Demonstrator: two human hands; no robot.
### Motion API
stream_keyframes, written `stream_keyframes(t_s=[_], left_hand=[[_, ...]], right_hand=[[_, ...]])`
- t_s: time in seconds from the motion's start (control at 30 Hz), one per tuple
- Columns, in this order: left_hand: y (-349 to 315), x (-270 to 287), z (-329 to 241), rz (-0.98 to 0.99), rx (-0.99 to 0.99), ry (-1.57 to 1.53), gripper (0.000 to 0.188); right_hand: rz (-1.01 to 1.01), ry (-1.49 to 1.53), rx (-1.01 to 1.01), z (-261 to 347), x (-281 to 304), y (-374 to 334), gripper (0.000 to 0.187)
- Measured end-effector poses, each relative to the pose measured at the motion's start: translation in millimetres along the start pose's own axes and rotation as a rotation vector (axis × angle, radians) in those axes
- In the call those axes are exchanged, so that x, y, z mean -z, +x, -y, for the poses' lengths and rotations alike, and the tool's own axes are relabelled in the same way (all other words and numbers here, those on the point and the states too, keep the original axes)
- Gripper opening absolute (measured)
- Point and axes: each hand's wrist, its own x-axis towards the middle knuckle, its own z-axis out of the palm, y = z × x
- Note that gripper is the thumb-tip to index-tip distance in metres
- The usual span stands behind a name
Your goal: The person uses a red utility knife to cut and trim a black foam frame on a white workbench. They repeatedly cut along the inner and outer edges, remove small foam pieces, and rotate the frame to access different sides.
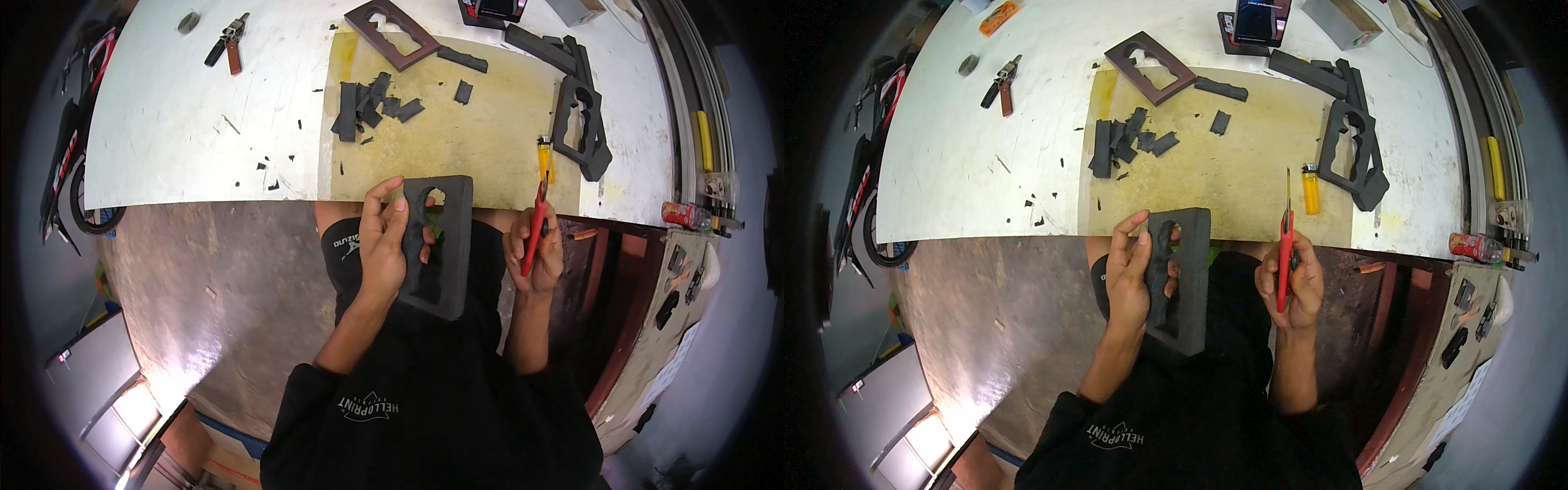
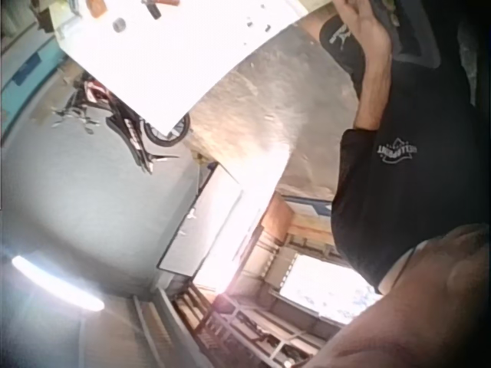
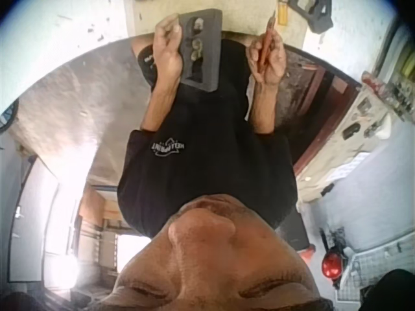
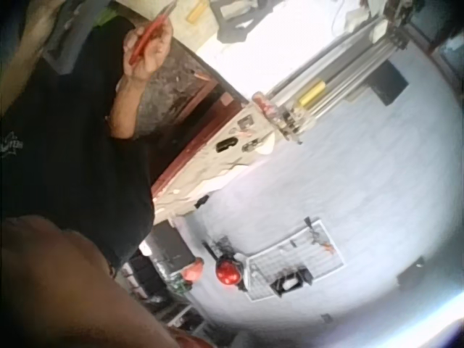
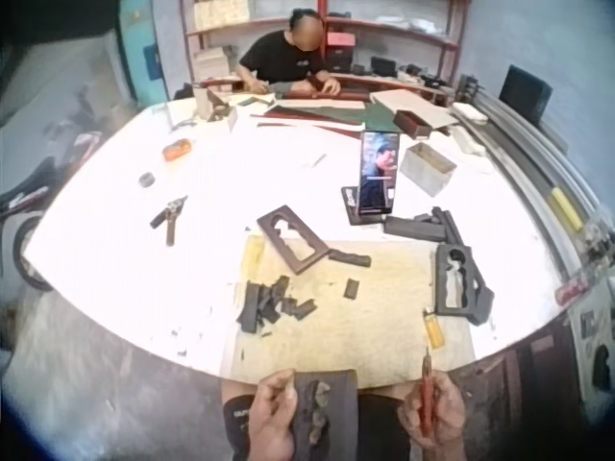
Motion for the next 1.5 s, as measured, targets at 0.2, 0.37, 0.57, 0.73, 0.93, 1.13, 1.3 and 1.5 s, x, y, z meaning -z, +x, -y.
stream_keyframes(t_s=[0.2, 0.37, 0.57, 0.73, 0.93, 1.13, 1.3, 1.5], left_hand=[[-0.5, 3.7, -0.7, -0.022, -0.038, 0.038, 0.033], [1.7, 6.9, -1.6, -0.051, 0.035, -0.012, 0.032], [3.3, 9.7, -1.5, -0.065, 0.057, -0.032, 0.032], [2.6, 10.8, 0.9, -0.056, 0.05, -0.033, 0.031], [2.5, 11.9, 2.4, -0.069, 0.033, -0.008, 0.031], [1.8, 15.2, 4.5, -0.019, 0.003, -0.031, 0.04], [0.2, 12.9, 8.9, 0.062, -0.141, -0.24, 0.048], [12.0, 26.3, 16.2, 0.023, -0.39, -0.121, 0.053]], right_hand=[[0.167, 0.128, -0.18, 0.9, -7.3, -0.8, 0.057], [0.19, 0.136, -0.077, -11.4, -16.0, -0.2, 0.055], [0.075, 0.097, -0.203, -2.1, -20.2, -4.2, 0.057], [0.068, 0.073, -0.101, -9.0, -13.5, -3.3, 0.051], [0.082, -0.127, -0.032, 3.5, -16.9, -5.2, 0.039], [0.061, -0.163, 0.021, 6.9, -16.0, -1.4, 0.027], [-0.051, -0.268, 0.057, 14.2, -25.8, 1.9, 0.027], [0.0, -0.499, 0.218, 34.0, -24.1, -8.9, 0.029]])
